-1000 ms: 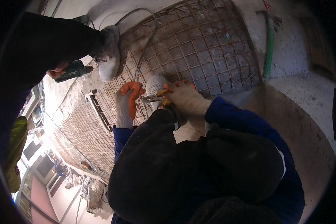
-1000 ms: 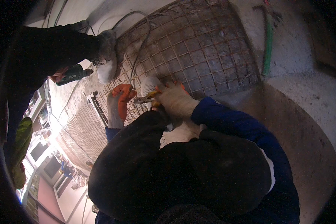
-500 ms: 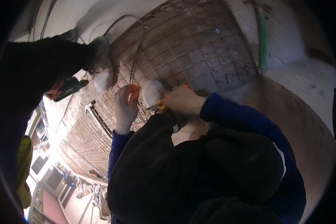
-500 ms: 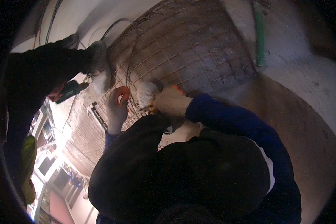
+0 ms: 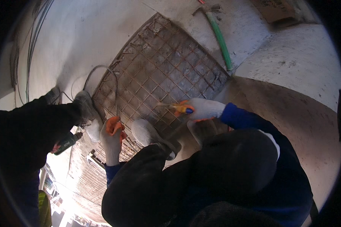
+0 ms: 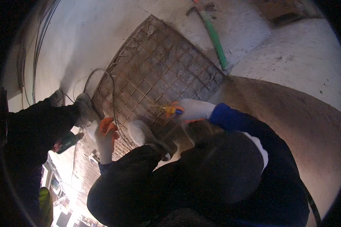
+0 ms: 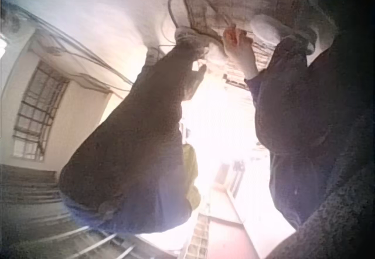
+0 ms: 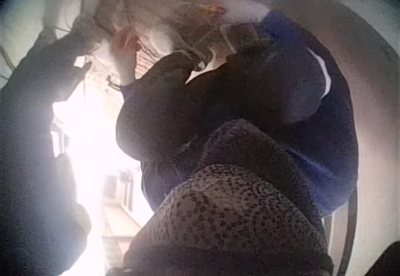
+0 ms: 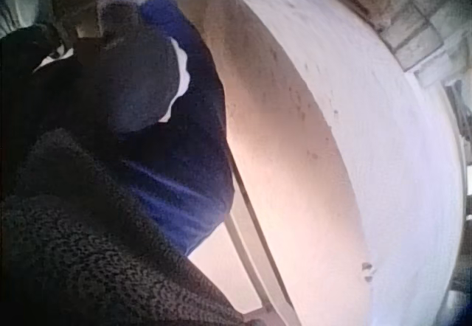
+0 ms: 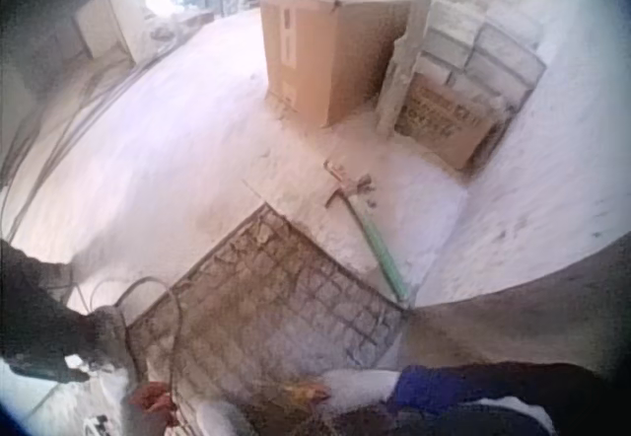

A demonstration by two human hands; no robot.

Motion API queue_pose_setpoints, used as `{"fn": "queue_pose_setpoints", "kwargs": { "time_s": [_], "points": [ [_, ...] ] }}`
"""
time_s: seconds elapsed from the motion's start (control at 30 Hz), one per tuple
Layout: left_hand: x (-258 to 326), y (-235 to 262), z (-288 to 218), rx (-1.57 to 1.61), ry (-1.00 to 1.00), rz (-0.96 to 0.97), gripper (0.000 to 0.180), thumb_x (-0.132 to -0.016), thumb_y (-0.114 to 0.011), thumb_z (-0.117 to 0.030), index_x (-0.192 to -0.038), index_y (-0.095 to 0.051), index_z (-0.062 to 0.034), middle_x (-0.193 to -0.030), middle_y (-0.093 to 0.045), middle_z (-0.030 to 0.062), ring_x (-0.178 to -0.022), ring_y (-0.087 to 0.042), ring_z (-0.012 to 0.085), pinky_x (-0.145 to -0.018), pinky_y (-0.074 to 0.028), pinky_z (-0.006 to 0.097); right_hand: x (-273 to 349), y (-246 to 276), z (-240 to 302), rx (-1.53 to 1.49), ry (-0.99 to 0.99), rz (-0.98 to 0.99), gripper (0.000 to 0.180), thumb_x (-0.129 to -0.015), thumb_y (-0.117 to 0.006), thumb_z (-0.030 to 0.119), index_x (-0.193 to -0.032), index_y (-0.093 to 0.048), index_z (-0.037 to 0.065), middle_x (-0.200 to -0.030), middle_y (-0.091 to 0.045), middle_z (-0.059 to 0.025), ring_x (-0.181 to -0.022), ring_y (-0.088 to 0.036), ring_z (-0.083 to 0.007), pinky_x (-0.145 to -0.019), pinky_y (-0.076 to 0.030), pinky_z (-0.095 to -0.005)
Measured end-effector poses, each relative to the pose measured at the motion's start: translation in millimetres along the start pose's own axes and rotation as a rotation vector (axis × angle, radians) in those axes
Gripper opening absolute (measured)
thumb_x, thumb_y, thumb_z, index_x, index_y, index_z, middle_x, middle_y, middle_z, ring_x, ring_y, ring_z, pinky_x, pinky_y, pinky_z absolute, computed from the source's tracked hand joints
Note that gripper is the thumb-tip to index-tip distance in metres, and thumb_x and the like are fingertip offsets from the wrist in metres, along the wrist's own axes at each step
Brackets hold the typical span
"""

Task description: The person uses wire cutters to cut a metal wire mesh laid on the floor. Another person uses a power drill nearby. The person cuts multiple sections of the mesh and removes the cut pieces.

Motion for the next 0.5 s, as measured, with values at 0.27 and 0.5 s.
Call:
{"fn": "queue_pose_setpoints", "kwargs": {
  "time_s": [0.27, 0.5],
  "points": [
    [-105, -32, -51, -0.359, -0.263, 0.278, 0.022, -0.093, -0.062, -0.013, -0.112, -0.066, -0.0017, -0.076, -0.064, 0.0028, -0.066, -0.059, 0.0078, -0.050, -0.043, 0.024, 47, -27, -88, -0.464, -0.052, -0.362, 0.034, -0.087, -0.067, 0.009, -0.120, -0.062, 0.010, -0.096, -0.064, -0.0030, -0.078, -0.063, -0.0121, -0.068, -0.051, -0.0271],
    [-244, -79, -74, -0.614, -0.554, 0.283, 0.017, -0.085, -0.058, -0.016, -0.094, -0.071, -0.0085, -0.071, -0.067, 0.0135, -0.059, -0.065, 0.0245, -0.055, -0.047, 0.037, 44, -63, -58, -0.467, 0.166, -0.726, 0.023, -0.094, -0.062, 0.013, -0.117, -0.061, 0.009, -0.101, -0.065, -0.0065, -0.096, -0.063, -0.0173, -0.084, -0.050, -0.0306]
  ]
}}
Point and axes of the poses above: each hand's wrist, its own x-axis away from the middle knuckle, its own y-axis out of the back of the hand, z = x × y, the point moved 4 cm from there along -x, towards the middle knuckle
